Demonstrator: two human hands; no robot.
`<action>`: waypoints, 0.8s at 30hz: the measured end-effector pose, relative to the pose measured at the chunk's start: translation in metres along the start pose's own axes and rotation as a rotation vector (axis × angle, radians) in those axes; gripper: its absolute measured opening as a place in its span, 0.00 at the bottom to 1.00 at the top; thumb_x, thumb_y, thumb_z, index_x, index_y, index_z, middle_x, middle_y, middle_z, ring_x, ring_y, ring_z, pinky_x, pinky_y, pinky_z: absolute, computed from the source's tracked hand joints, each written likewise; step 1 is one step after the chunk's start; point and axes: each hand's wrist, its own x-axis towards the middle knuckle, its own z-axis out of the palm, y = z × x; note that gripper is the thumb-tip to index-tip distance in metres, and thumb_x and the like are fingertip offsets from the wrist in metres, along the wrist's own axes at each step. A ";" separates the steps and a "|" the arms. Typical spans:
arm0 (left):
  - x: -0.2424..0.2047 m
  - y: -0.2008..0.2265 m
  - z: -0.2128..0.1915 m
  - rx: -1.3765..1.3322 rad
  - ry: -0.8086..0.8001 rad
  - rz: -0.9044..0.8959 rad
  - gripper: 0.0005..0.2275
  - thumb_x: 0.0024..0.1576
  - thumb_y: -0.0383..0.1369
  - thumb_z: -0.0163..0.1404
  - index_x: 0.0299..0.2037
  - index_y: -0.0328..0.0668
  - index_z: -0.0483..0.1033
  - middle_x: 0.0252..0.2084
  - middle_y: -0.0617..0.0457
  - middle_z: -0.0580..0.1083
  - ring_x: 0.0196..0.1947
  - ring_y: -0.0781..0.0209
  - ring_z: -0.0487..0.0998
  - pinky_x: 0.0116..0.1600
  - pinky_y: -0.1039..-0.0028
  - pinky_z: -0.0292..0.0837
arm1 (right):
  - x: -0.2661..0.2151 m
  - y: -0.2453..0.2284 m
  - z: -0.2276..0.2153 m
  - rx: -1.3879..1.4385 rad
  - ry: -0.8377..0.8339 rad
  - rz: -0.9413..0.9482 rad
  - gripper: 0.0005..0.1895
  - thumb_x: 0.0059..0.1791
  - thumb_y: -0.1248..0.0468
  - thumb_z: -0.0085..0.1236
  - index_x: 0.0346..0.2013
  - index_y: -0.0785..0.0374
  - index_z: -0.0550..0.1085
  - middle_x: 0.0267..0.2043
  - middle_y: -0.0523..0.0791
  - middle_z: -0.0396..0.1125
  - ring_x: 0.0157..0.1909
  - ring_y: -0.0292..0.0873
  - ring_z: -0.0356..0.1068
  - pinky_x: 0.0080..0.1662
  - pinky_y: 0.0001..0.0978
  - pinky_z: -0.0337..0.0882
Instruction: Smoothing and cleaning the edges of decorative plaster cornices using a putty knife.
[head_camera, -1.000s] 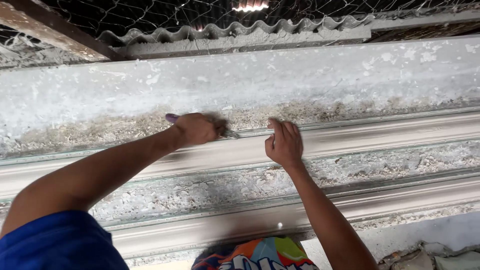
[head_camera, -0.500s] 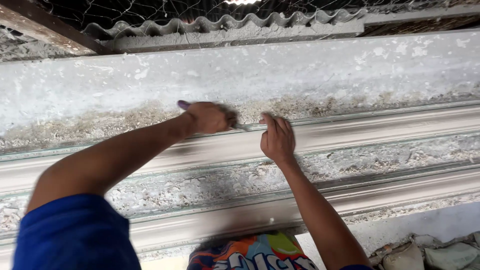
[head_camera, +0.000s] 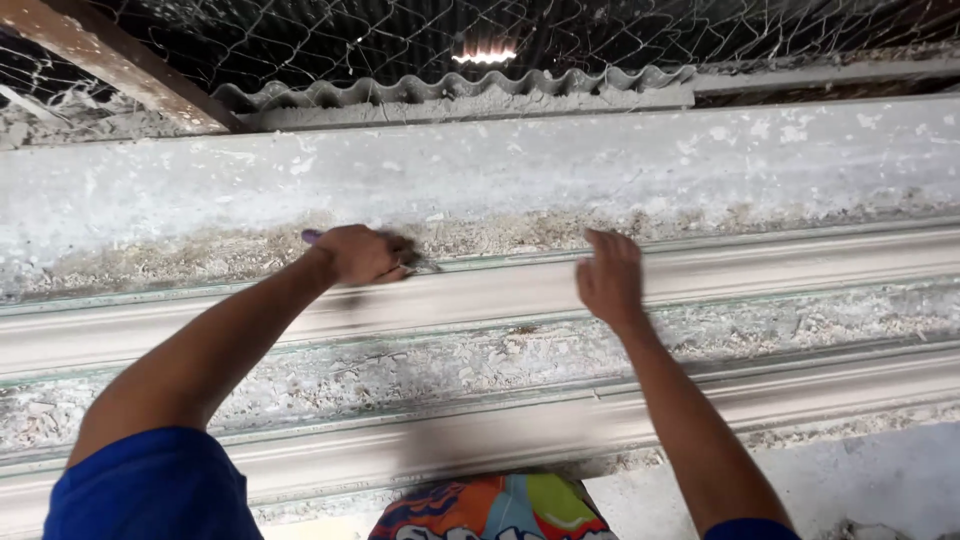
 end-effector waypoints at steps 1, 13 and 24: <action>0.004 0.004 -0.007 0.000 -0.001 -0.002 0.24 0.68 0.51 0.23 0.52 0.54 0.74 0.51 0.53 0.75 0.48 0.50 0.81 0.50 0.54 0.80 | -0.005 0.009 0.006 0.002 0.000 -0.001 0.27 0.46 0.61 0.53 0.60 0.62 0.69 0.52 0.50 0.68 0.59 0.58 0.67 0.61 0.55 0.60; 0.176 0.020 0.040 0.103 0.140 0.114 0.16 0.63 0.42 0.39 0.37 0.55 0.83 0.36 0.59 0.81 0.43 0.58 0.82 0.47 0.61 0.78 | -0.009 0.018 -0.002 0.013 0.090 -0.079 0.16 0.48 0.56 0.49 0.49 0.52 0.74 0.45 0.44 0.64 0.52 0.51 0.68 0.55 0.46 0.67; 0.208 0.039 0.023 -0.094 0.108 0.191 0.19 0.64 0.40 0.34 0.45 0.45 0.81 0.41 0.51 0.82 0.49 0.49 0.82 0.52 0.57 0.76 | -0.006 0.011 -0.006 -0.009 0.133 -0.087 0.18 0.47 0.55 0.49 0.50 0.51 0.75 0.45 0.44 0.64 0.50 0.50 0.68 0.55 0.46 0.66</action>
